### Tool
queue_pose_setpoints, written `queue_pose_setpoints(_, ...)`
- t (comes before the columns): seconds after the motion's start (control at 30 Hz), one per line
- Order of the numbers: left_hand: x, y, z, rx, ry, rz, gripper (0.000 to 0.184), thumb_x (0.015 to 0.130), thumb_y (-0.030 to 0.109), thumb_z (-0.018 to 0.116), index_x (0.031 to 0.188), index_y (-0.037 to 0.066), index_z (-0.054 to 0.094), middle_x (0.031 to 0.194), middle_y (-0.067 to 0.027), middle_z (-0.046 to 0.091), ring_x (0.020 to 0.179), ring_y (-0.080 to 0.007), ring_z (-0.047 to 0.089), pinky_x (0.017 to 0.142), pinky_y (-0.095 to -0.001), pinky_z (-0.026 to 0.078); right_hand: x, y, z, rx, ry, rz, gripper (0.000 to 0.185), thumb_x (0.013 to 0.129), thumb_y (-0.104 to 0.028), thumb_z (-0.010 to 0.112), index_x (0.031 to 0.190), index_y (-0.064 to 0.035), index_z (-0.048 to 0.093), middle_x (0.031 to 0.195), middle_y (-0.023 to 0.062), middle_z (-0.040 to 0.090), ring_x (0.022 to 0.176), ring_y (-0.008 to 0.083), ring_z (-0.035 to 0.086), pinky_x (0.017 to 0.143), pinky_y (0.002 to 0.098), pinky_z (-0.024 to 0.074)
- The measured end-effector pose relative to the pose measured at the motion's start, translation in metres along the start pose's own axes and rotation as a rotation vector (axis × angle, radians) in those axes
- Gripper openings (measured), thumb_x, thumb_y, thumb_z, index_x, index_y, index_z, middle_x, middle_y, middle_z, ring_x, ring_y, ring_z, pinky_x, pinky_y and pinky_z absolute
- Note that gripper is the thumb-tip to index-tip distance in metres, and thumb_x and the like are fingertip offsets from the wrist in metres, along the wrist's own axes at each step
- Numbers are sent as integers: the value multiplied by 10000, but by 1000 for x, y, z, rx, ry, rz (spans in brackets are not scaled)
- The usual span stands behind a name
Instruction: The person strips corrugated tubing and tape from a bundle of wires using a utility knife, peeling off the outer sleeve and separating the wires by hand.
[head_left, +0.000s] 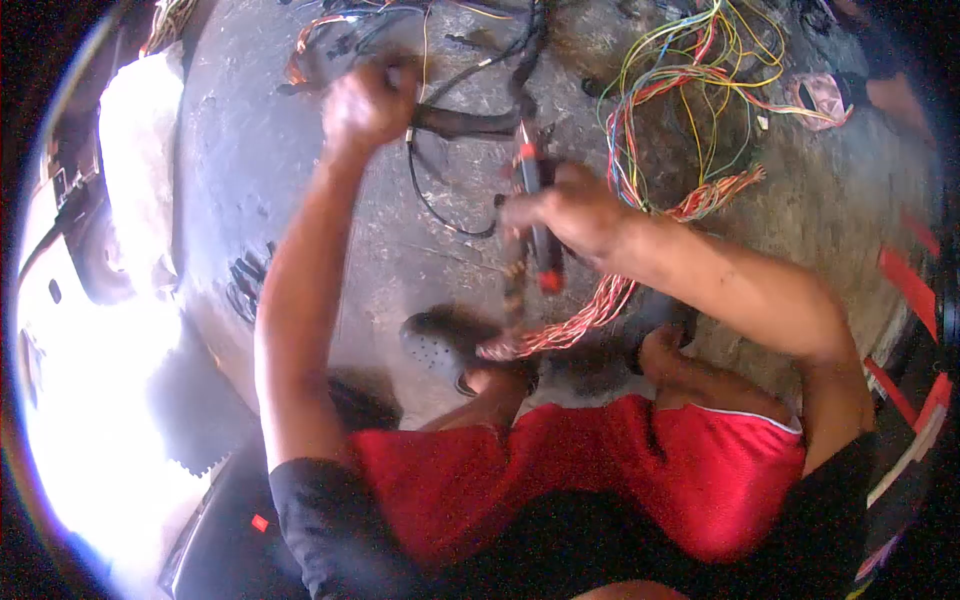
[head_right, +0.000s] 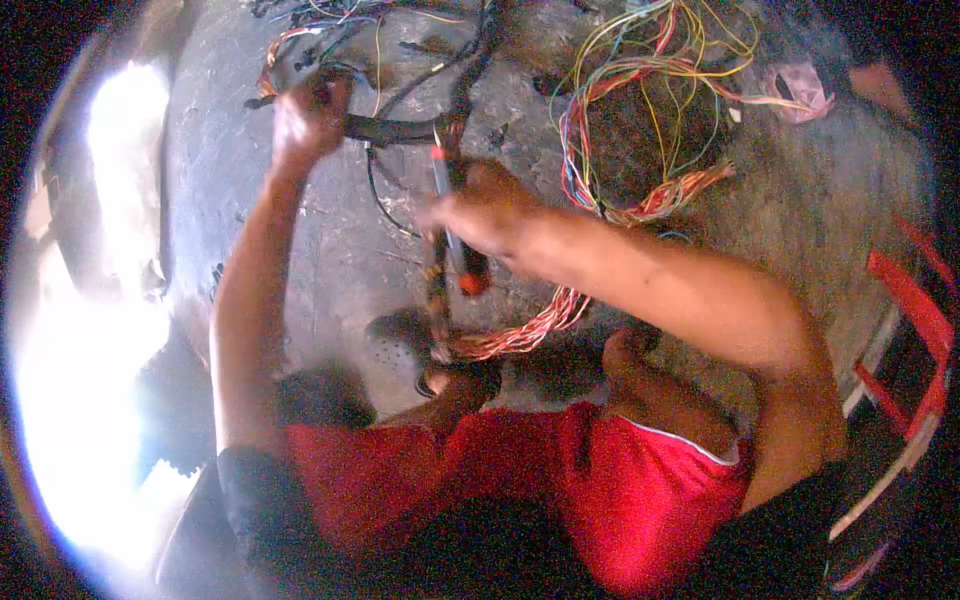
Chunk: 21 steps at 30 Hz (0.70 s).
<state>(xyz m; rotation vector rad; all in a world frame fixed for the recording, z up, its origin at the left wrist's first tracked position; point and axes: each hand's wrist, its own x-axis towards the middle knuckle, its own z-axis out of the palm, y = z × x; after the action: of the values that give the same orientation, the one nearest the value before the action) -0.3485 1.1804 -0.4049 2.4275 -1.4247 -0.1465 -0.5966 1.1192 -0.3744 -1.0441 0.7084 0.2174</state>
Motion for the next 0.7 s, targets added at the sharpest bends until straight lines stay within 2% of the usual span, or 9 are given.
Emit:
queue_pose_setpoints(0.1,10,-33,-17,43,59,-59,288,844,342,530,920,94,657,837,-208,639,809,-398,619,704,-453,497,-20,-1,-5,177,-201,45,353,731,-91,644,1053,-9,524,762,21,566,735,123,555,693,282,434)
queue_pose_setpoints(0.27,46,-51,-34,167,-12,-119,265,822,341,519,877,126,664,867,-166,652,841,-392,611,753,-465,493,-22,-4,-17,47,-378,9,328,747,-61,643,1053,-33,528,770,3,549,714,107,535,678,271,435)
queue_pose_setpoints(0.33,60,-49,-30,130,69,-1,244,816,320,526,857,124,667,857,-162,653,830,-380,615,747,-457,492,-14,-12,-21,-27,-378,-42,320,752,-56,647,1049,-36,528,774,-1,547,714,103,533,681,268,439)
queue_pose_setpoints(0.37,64,-47,-23,79,130,104,224,811,299,534,838,123,670,847,-157,654,818,-367,620,742,-448,492,-12,-12,-22,23,-363,-68,235,747,-73,645,953,-53,535,757,0,545,707,109,526,667,276,431)
queue_pose_setpoints(0.43,52,-25,-34,-24,25,94,192,790,258,564,810,99,671,867,-155,650,812,-335,623,727,-427,492,-4,-12,-29,70,-337,-99,156,742,-90,643,858,-70,541,740,1,543,700,115,518,654,283,423)
queue_pose_setpoints(0.5,32,-15,-32,-35,-429,129,186,785,214,580,852,67,674,946,-137,656,878,-281,631,773,-394,489,0,2,-31,-44,-297,-115,211,742,-134,675,889,-77,534,788,12,556,746,138,525,698,303,429)
queue_pose_setpoints(0.57,5,-19,-20,-497,-710,28,261,806,222,580,971,37,661,1066,-122,638,966,-259,612,862,-358,459,8,9,-27,-82,-221,-140,259,740,-164,693,920,-78,528,826,31,566,790,159,534,736,318,431)
queue_pose_setpoints(0.63,-14,5,-19,-746,-811,-10,345,846,261,562,1099,34,620,1151,-143,603,1050,-257,574,929,-332,416,21,18,-16,-114,-152,-164,307,737,-193,710,951,-79,522,863,49,576,835,179,543,774,332,432)
queue_pose_setpoints(0.7,-16,17,-10,-593,-844,52,404,877,289,531,1192,38,565,1179,-158,582,1073,-242,551,940,-319,402,34,22,-8,-164,-112,-420,408,725,-255,735,1008,-78,502,905,84,580,898,212,551,830,338,423)
